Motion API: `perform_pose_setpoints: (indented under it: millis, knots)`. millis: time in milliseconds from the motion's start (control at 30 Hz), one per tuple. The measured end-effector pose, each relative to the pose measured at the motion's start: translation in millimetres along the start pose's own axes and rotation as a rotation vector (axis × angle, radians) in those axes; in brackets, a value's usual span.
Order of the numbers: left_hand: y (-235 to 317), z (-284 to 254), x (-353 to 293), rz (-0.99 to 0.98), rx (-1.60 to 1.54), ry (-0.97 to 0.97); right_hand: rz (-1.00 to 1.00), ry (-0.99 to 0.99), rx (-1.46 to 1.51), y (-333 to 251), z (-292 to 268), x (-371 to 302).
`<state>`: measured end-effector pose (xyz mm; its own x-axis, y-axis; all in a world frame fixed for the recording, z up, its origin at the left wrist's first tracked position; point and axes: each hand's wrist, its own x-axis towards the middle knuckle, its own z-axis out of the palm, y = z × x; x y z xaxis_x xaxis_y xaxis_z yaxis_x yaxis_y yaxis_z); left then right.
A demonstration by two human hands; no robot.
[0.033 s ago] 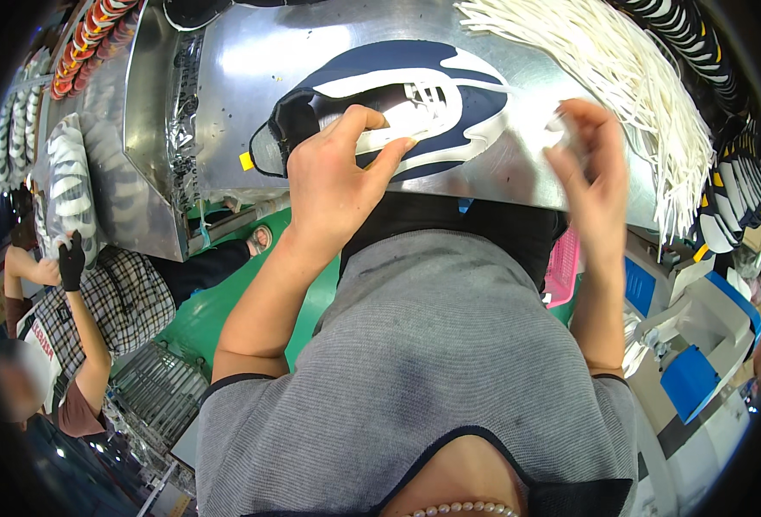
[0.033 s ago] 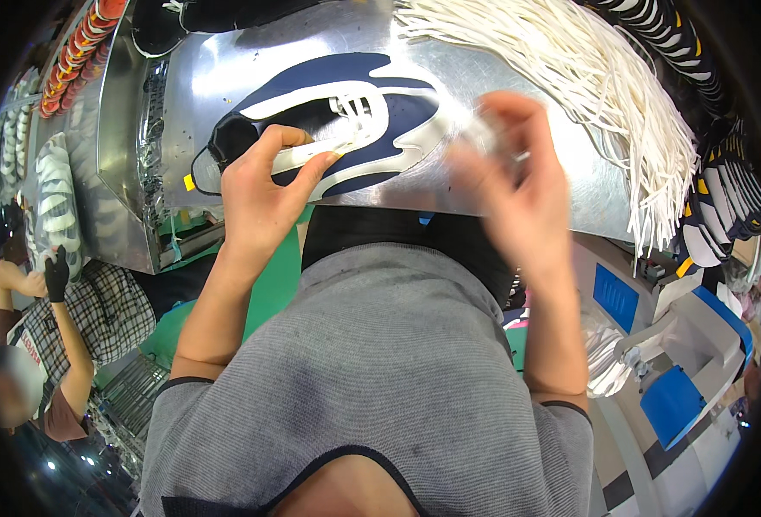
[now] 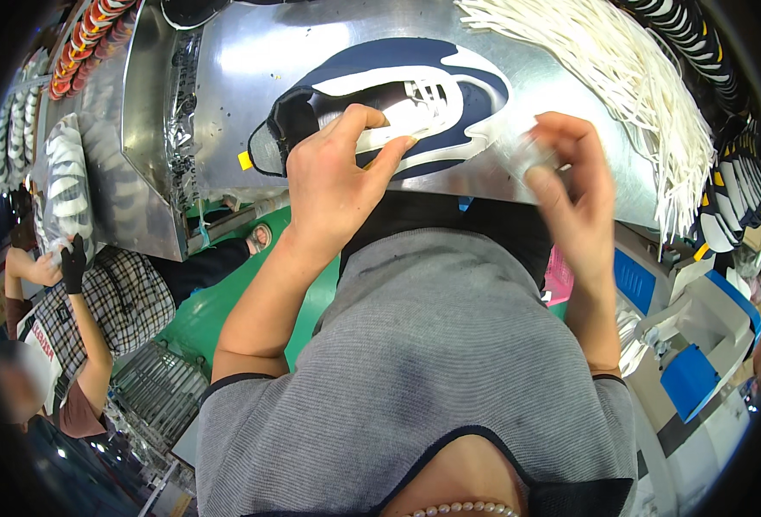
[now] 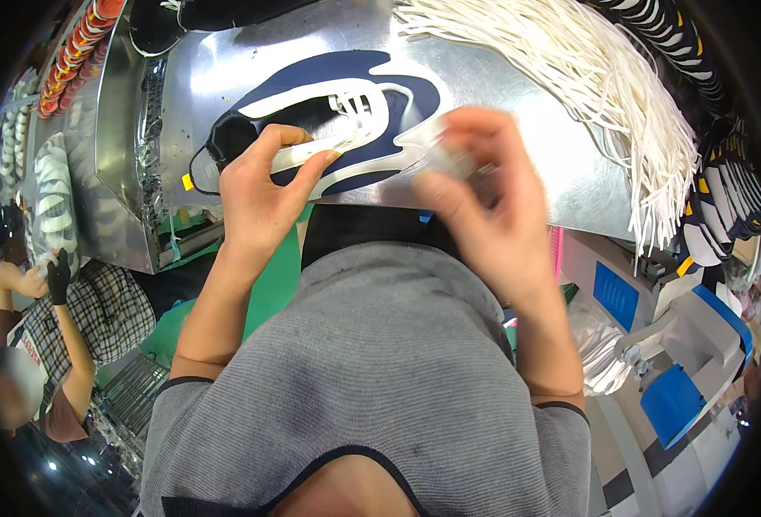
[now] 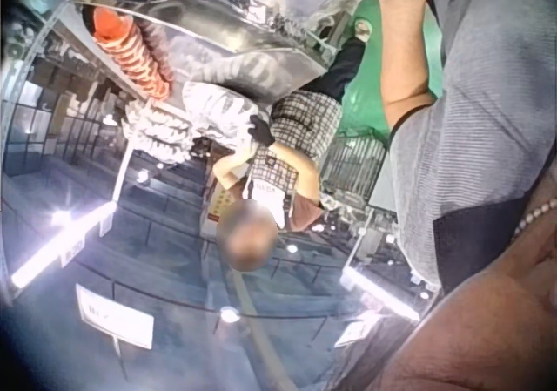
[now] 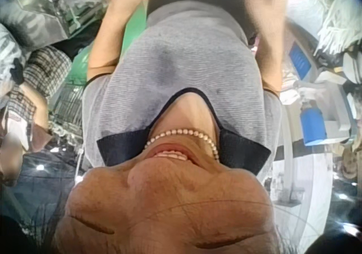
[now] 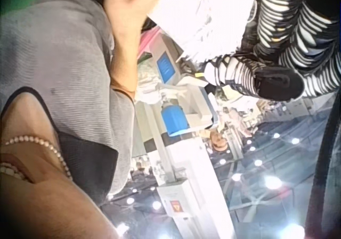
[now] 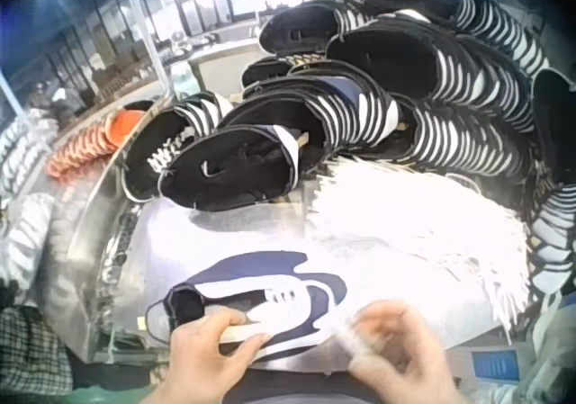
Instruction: The person laces shoes by hand and using a tool. The person picks up a shoelace from a pile, threads it through the eyelets of a shoe, and uses a small tool to pull the lace tight and adjust it.
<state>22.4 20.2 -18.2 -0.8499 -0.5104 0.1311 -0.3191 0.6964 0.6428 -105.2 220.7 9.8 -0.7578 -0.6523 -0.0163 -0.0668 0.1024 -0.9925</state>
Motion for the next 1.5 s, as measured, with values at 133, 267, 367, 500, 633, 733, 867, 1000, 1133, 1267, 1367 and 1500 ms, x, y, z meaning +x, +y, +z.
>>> perform_pose_setpoints:
  millis: [133, 267, 367, 500, 633, 733, 867, 1000, 1133, 1267, 1367, 1500]
  knots:
    - [-0.1, -1.1, -1.0, 0.061, 0.001, 0.044, 0.059, -0.158, -0.061, 0.1, 34.7, 3.8]
    - [0.4, -3.1, -0.4, 0.091, -0.015, 0.031, 0.020, -0.138, -0.124, 13.7, 40.8, 6.2]
    - [-1.7, -2.5, -0.5, 0.097, 0.001, 0.028, 0.036, -0.161, -0.208, 25.6, 46.9, 8.9]
    - [-4.8, -1.1, 1.2, 0.130, -0.027, 0.039, 0.034, -0.164, -0.214, 31.7, 48.6, 12.0]
    - [-11.2, 0.5, 2.8, 0.201, -0.051, 0.028, 0.107, -0.234, -0.177, 31.4, 47.3, 19.1]
    - [-18.0, 4.8, 4.9, 0.431, 0.001, 0.049, 0.240, -0.237, -0.117, 29.0, 54.4, 27.1]
    - [-20.9, 2.4, 8.6, 0.518, -0.040, 0.012, 0.160, -0.149, -0.112, 40.3, 79.2, 34.1]
    - [-22.1, 0.3, -4.4, 0.473, -0.025, -0.014, 0.063, -0.242, -0.319, 23.4, 40.3, 19.6]
    - [-25.9, 2.2, -8.5, 0.590, -0.002, 0.014, -0.036, -0.091, -0.391, -7.9, 15.7, 25.7]
    - [-23.7, 6.2, -6.9, 0.697, -0.016, 0.031, -0.267, -0.391, -0.652, 2.7, 42.5, 51.2]
    - [-19.2, 5.5, -5.7, 0.725, -0.038, 0.035, -0.101, -0.527, -0.551, 3.3, 42.8, 54.9]
    - [-17.6, 4.2, -4.8, 0.692, -0.075, -0.012, -0.172, -0.396, -0.463, 11.3, 42.5, 50.6]
